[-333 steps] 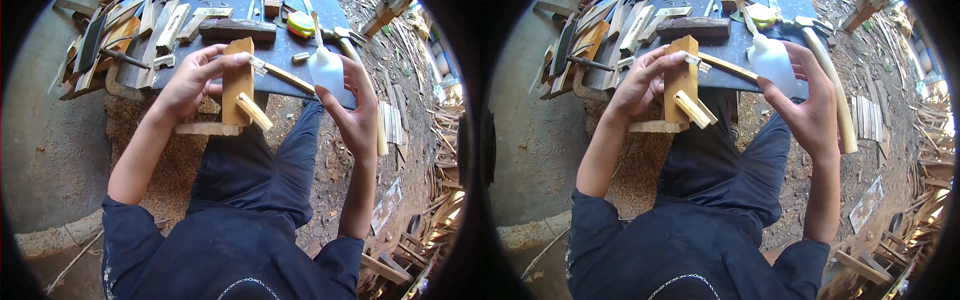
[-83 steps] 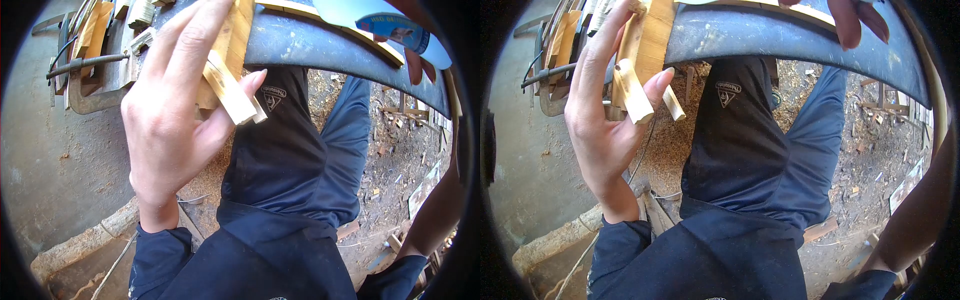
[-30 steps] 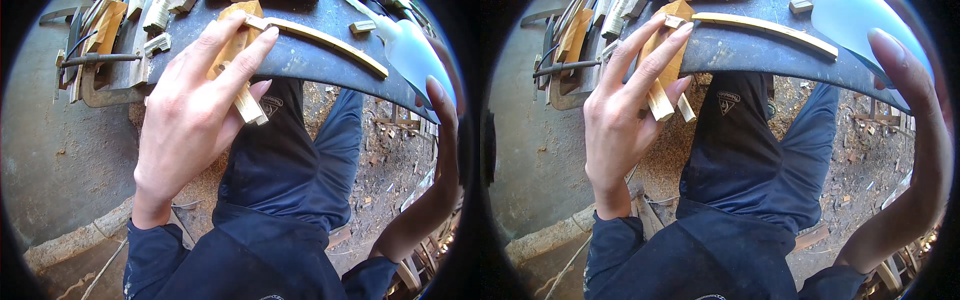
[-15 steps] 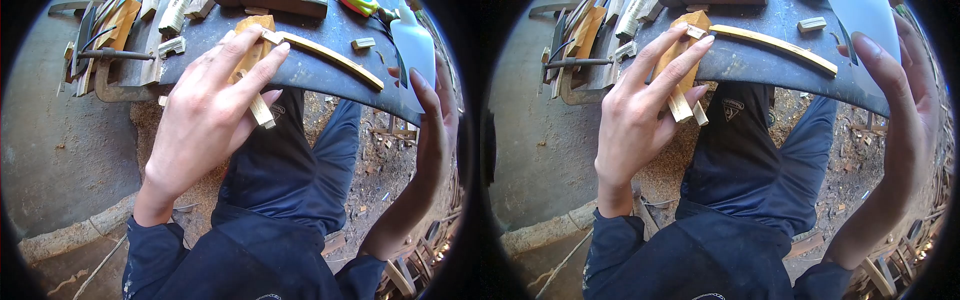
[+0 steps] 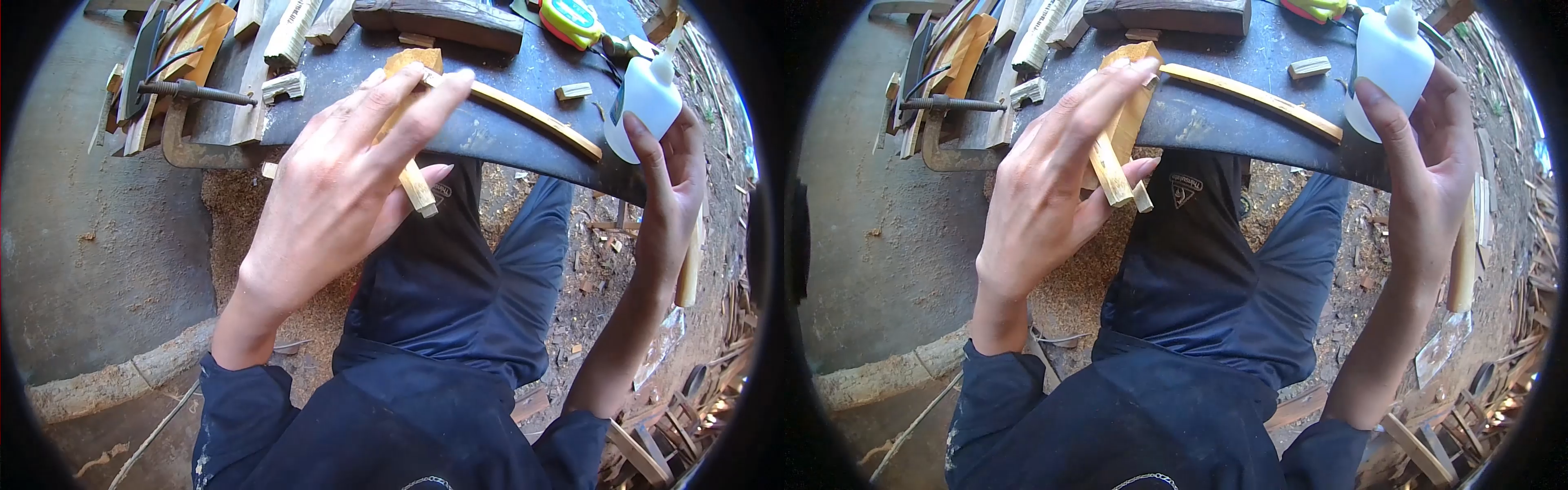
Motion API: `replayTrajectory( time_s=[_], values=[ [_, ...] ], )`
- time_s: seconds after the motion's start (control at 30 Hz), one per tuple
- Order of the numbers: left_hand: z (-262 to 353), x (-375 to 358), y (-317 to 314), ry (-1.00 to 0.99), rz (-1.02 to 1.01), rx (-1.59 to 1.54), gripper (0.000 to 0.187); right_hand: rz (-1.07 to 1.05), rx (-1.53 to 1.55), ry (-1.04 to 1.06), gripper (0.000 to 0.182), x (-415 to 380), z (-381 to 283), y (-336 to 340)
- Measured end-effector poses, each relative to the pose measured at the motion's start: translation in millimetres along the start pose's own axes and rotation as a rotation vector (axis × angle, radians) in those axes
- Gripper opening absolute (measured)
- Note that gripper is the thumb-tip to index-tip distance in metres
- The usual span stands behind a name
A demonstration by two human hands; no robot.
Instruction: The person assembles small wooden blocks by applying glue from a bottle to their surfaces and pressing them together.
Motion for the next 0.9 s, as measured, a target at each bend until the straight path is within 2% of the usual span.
replayTrajectory(
  time_s=[0.1, 0.17, 0.33, 0.9],
  values=[
    [1.2, 0.8, 1.6, -0.001, 0.011, -0.051, 0.092, 0.01, 0.039, -0.001, 0.064, 1.7, -2.6, -2.3],
    [2.4, 1.1, 2.9, 0.021, -0.008, -0.031, 0.092, 0.032, 0.027, -0.01, 0.063, -0.3, -1.6, -3.8],
    [5.8, 1.2, 3.5, 0.027, -0.076, 0.106, 0.083, 0.055, 0.03, 0.0, 0.064, -2.3, 1.0, -5.0],
    [7.2, 4.1, 2.3, 0.06, -0.059, 0.114, 0.079, 0.032, 0.191, 0.013, 0.062, -4.4, 5.6, -4.8]
  ],
)
Point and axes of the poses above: each hand's wrist, its own x-axis towards the middle knuckle, its own y-axis out of the back of the hand, z = x × y, the point moved 4 cm from there along x, towards the middle knuckle, and after that the axes turned 7 degrees about y, right-handed, at the moved point
